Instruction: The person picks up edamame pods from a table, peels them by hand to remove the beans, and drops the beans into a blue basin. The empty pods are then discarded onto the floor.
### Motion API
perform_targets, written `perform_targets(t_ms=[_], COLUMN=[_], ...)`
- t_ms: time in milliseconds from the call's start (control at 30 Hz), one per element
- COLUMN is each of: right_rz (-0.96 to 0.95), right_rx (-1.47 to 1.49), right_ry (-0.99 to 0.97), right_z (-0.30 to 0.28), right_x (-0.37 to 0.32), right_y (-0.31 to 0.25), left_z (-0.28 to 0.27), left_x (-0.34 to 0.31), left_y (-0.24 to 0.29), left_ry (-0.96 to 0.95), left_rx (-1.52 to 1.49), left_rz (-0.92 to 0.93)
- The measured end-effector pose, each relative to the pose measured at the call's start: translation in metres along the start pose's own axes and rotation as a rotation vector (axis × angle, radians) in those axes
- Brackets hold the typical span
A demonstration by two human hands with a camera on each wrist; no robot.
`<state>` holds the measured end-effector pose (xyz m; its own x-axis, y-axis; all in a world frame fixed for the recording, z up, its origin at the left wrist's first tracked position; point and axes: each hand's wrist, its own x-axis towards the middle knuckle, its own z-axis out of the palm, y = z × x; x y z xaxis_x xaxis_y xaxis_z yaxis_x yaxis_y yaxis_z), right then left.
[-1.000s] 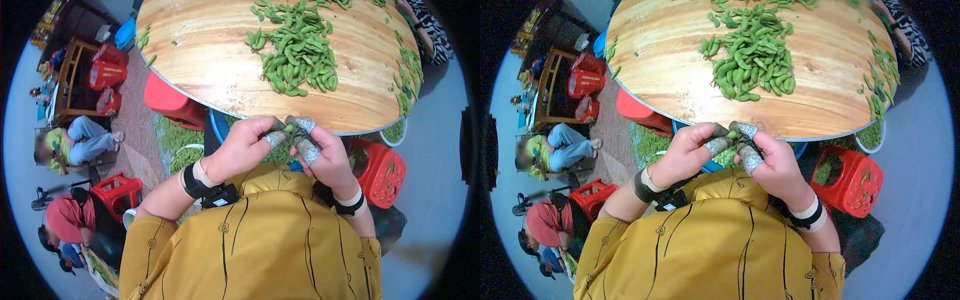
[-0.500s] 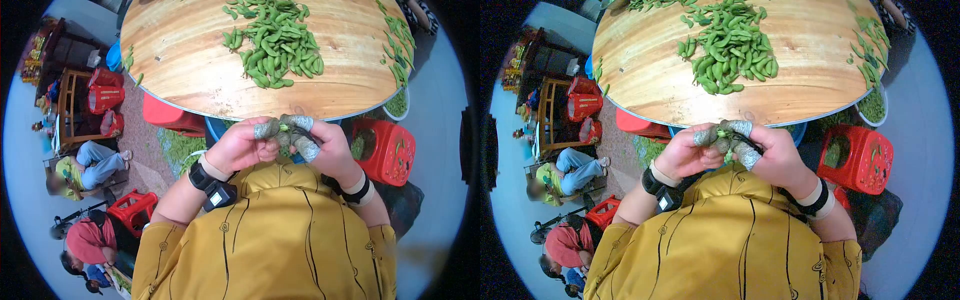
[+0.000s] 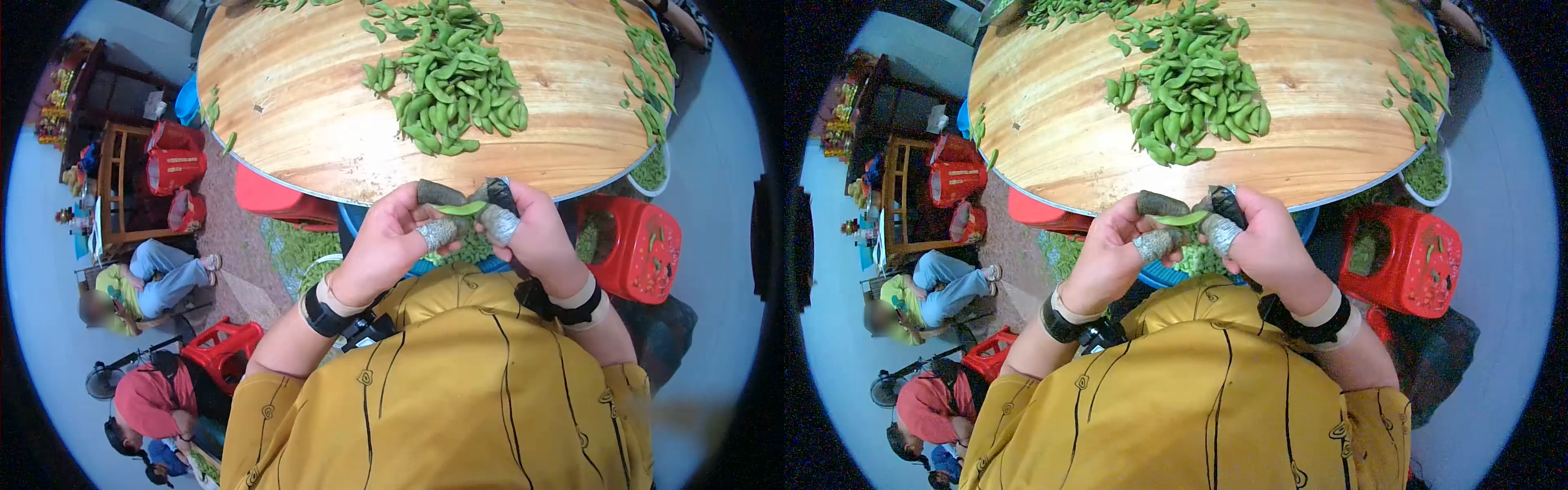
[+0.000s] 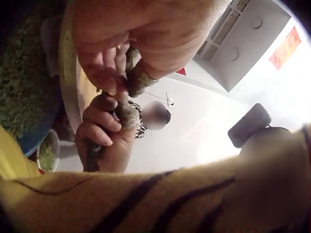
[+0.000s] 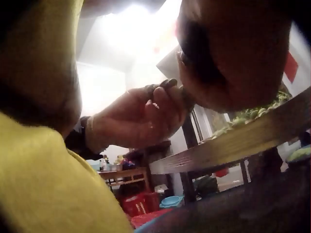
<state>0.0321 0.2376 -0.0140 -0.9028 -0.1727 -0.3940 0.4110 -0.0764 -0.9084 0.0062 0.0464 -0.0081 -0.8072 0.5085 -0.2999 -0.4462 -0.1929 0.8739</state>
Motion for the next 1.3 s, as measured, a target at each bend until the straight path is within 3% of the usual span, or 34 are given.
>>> perform_targets(t_ms=[67, 200, 300, 367, 400, 467, 567, 767, 900, 967, 1000, 1067, 1100, 1167, 1200, 1267, 1300], right_rz=[0.019, 0.040, 0.024, -0.299, -0.299, -0.310, -0.418, -0.192, -0.220, -0.028, -0.027, -0.002, 0.000, 0.137, 0.138, 0.209, 0.214], right_rx=[0.290, 0.394, 0.158, -0.385, -0.385, -0.550, -0.594, -0.292, -0.212, -0.023, -0.019, 0.159, 0.164, 0.311, 0.318, 0.583, 0.644], right_ry=[-0.086, -0.066, -0.082, 0.012, 0.013, -0.011, 0.106, -0.060, -0.055, -0.103, -0.101, -0.147, -0.142, -0.159, -0.151, -0.235, -0.253], right_z=[0.001, 0.005, 0.003, 0.004, 0.004, 0.003, -0.002, 0.002, 0.002, 0.000, -0.001, -0.003, -0.004, -0.008, -0.010, -0.013, -0.013], right_x=[0.001, -0.002, -0.003, -0.005, -0.008, -0.014, -0.015, -0.023, -0.022, -0.022, -0.021, -0.018, -0.017, -0.015, -0.015, -0.014, -0.016], right_y=[0.001, -0.004, 0.005, 0.014, 0.012, 0.006, 0.017, -0.011, -0.004, -0.006, -0.005, 0.000, -0.001, -0.005, -0.006, -0.009, -0.007], left_z=[-0.002, -0.005, -0.002, 0.004, 0.004, -0.001, -0.005, 0.001, 0.005, 0.006, 0.003, -0.004, -0.002, 0.005, 0.006, 0.007, 0.011], left_x=[0.000, 0.004, 0.005, 0.004, 0.003, 0.001, 0.002, 0.003, 0.004, 0.005, 0.006, 0.010, 0.009, 0.007, 0.009, 0.014, 0.012], left_y=[0.002, -0.008, -0.011, -0.003, 0.001, 0.009, 0.001, -0.007, -0.007, -0.008, -0.011, -0.020, -0.016, -0.004, -0.006, -0.011, -0.004], left_ry=[-0.074, -0.053, 0.010, 0.049, 0.048, 0.086, 0.083, 0.066, 0.044, 0.001, 0.000, 0.001, -0.005, 0.020, 0.008, 0.036, 0.024], left_rx=[-0.017, -0.061, 0.035, 0.015, 0.015, 0.073, 0.169, 0.178, 0.265, 0.302, 0.304, 0.641, 0.642, 1.225, 1.224, 0.908, 0.344], left_rz=[-0.018, 0.040, 0.127, 0.173, 0.173, -0.048, 0.023, -0.062, -0.063, 0.003, -0.001, 0.235, 0.231, 0.546, 0.543, 0.464, -0.033])
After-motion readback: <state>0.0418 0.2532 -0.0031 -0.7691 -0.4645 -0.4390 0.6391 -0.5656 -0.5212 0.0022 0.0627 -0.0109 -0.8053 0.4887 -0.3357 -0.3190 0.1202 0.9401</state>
